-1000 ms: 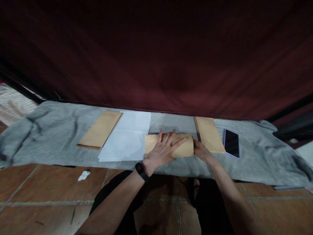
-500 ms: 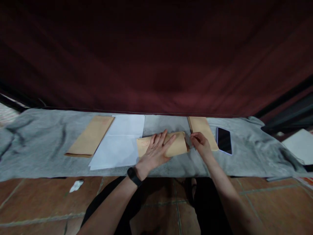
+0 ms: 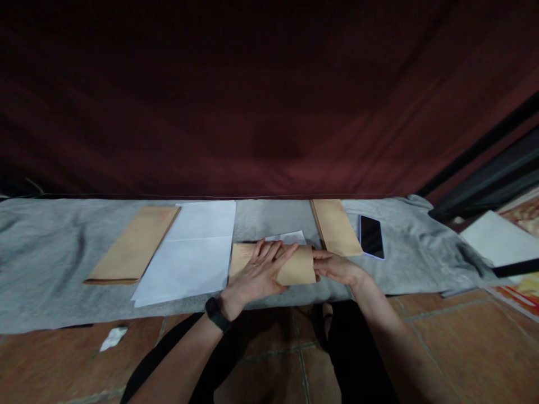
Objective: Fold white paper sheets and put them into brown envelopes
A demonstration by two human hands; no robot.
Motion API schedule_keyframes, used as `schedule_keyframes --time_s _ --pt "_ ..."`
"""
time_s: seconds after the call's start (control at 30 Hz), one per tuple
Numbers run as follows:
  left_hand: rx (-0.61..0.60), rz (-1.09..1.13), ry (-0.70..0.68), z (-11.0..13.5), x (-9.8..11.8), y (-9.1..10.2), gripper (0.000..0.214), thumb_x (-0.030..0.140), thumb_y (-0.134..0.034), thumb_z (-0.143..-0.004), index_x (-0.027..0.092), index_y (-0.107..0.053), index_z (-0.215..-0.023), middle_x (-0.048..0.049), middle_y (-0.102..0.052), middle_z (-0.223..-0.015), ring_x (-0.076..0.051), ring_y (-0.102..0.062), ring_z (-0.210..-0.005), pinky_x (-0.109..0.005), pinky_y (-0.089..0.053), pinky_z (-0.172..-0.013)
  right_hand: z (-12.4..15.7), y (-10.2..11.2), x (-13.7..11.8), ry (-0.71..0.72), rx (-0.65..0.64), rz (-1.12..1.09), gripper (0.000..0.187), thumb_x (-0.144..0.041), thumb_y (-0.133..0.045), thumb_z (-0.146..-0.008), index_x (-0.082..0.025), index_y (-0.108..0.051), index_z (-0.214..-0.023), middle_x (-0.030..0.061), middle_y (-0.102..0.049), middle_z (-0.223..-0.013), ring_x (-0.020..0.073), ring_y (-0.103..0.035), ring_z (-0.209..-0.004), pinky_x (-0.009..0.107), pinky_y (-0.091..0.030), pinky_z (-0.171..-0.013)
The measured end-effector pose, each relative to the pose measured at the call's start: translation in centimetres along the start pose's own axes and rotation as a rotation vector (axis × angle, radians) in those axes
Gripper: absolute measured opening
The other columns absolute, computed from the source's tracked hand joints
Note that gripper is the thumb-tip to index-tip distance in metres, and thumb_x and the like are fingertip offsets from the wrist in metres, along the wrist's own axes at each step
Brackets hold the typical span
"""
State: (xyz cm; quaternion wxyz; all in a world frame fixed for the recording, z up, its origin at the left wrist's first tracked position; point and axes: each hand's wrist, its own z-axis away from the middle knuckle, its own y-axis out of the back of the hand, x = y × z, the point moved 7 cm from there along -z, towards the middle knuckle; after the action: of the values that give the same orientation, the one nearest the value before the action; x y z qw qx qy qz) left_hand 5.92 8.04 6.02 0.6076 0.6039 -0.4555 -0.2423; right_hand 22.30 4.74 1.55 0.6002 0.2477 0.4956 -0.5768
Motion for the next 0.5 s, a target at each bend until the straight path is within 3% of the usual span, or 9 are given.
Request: schedule_keyframes --time_s 0.17,0.33,0.5 --pt "-0.017 0.039 -0.018 0.0 0.4 -0.2 0.103 0.054 -0.071 -0.079 0.032 -0.01 -0.16 -0.0104 -0.042 -0.154 -0.032 -0.037 -0.142 -0.054 -0.015 -0.122 -0.4 -0.2 1.3 -0.052 0.024 0.022 0.036 -0.029 -0.083 -0.057 -0.02 -0.075 -0.091 -0.0045 -0.065 -0.062 0.0097 -0.053 -0.049 0.02 -0.041 -0.044" --pt "-0.019 0.05 -0.056 0.2 0.9 0.2 0.101 0.047 -0.072 -0.08 0.031 -0.012 -0.16 -0.0099 -0.045 -0.15 -0.03 -0.037 -0.142 -0.053 -0.016 -0.122 -0.5 -0.4 1.6 -0.083 0.057 0.106 0.039 -0.023 -0.079 -0.052 -0.02 -0.075 -0.091 -0.0058 -0.061 -0.056 0.0105 -0.05 -0.045 0.021 -0.038 -0.04" --pt "0.01 0.045 -0.079 0.4 1.7 0.7 0.099 0.036 -0.071 -0.08 0.031 -0.014 -0.16 -0.0088 -0.048 -0.145 -0.03 -0.039 -0.138 -0.052 -0.018 -0.122 -0.8 -0.5 1.6 0.017 0.162 0.165 0.036 -0.031 -0.078 -0.056 -0.026 -0.077 -0.091 -0.003 -0.066 -0.058 0.0152 -0.055 -0.048 0.028 -0.046 -0.046"
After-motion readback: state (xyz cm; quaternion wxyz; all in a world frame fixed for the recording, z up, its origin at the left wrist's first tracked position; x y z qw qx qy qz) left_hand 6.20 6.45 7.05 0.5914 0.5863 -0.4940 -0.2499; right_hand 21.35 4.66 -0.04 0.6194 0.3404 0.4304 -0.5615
